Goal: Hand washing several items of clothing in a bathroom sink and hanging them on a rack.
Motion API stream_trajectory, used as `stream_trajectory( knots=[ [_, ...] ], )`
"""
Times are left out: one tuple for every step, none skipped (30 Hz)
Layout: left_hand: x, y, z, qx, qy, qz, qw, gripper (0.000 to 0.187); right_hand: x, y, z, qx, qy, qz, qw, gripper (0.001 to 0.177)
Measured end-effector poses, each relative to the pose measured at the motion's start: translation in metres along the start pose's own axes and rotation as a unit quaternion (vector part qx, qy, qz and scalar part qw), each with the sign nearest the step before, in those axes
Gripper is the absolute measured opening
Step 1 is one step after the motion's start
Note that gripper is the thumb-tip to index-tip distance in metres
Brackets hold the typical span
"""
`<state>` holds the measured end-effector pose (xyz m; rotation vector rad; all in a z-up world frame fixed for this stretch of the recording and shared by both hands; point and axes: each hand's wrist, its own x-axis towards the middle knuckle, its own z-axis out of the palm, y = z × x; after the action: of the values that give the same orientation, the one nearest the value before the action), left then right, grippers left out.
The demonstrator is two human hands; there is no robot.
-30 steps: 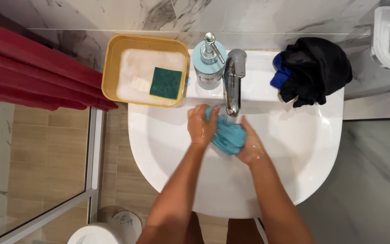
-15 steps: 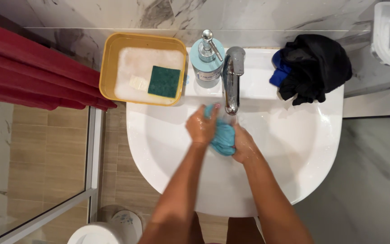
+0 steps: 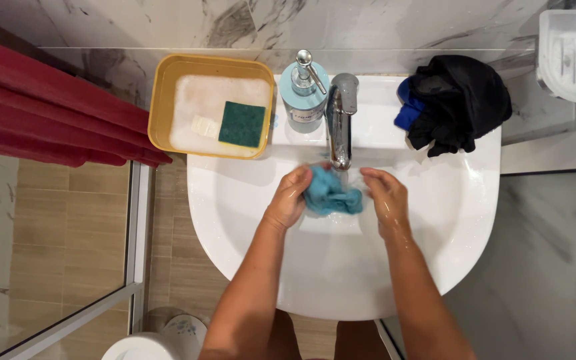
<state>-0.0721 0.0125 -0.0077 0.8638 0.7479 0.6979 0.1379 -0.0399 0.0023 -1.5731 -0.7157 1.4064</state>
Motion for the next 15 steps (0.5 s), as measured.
stream_trajectory(
  knots=[
    [0.000,0.005,0.010,-0.045,0.030,0.002,0.999,0.032,0.006,0.011,0.004,0.056,0.030,0.058,0.996,0.033],
    [-0.001,0.009,0.020,-0.090,0.061,0.003,0.994,0.032,0.012,0.022,0.008,0.111,0.059,0.118,0.985,0.038],
    [-0.003,0.004,0.036,-0.090,0.062,0.003,0.994,0.032,0.012,0.024,0.014,0.111,0.057,0.119,0.985,0.038],
    [-0.004,-0.002,0.052,-0.003,0.084,0.029,0.996,0.029,0.013,0.026,0.020,0.141,0.053,0.133,0.980,0.038],
    [-0.004,-0.008,0.068,0.085,0.105,0.055,0.989,0.029,0.015,0.027,0.024,0.171,0.048,0.147,0.973,0.039],
    [-0.008,-0.013,0.082,0.086,0.107,0.056,0.989,0.029,0.018,0.028,0.031,0.201,0.042,0.160,0.965,0.039],
    [-0.012,-0.018,0.096,0.220,0.112,0.139,0.959,0.027,0.021,0.029,0.037,0.231,0.036,0.173,0.957,0.040],
    [-0.016,-0.025,0.111,0.348,0.114,0.216,0.905,0.028,0.021,0.032,0.042,0.260,0.032,0.188,0.946,0.041],
    [-0.007,-0.030,0.100,0.347,0.114,0.215,0.906,0.028,0.022,0.034,0.046,0.290,0.028,0.202,0.935,0.041],
    [0.000,-0.037,0.090,0.328,0.142,0.184,0.916,0.027,0.020,0.038,0.049,0.318,0.027,0.217,0.922,0.042],
    [0.007,-0.043,0.081,0.309,0.169,0.154,0.923,0.026,0.018,0.041,0.053,0.347,0.025,0.232,0.908,0.043],
    [0.015,-0.033,0.070,0.308,0.168,0.155,0.923,0.026,0.020,0.041,0.057,0.374,0.021,0.243,0.895,0.044],
    [0.022,-0.023,0.059,0.298,0.237,0.057,0.923,0.027,0.022,0.041,0.061,0.401,0.017,0.253,0.880,0.045],
    [0.029,-0.014,0.049,0.284,0.299,-0.044,0.910,0.031,0.023,0.042,0.064,0.429,0.014,0.264,0.864,0.046],
    [0.031,-0.037,0.053,0.283,0.298,-0.044,0.910,0.031,0.037,0.092,0.045,0.429,0.015,0.263,0.864,0.046]
  ],
)
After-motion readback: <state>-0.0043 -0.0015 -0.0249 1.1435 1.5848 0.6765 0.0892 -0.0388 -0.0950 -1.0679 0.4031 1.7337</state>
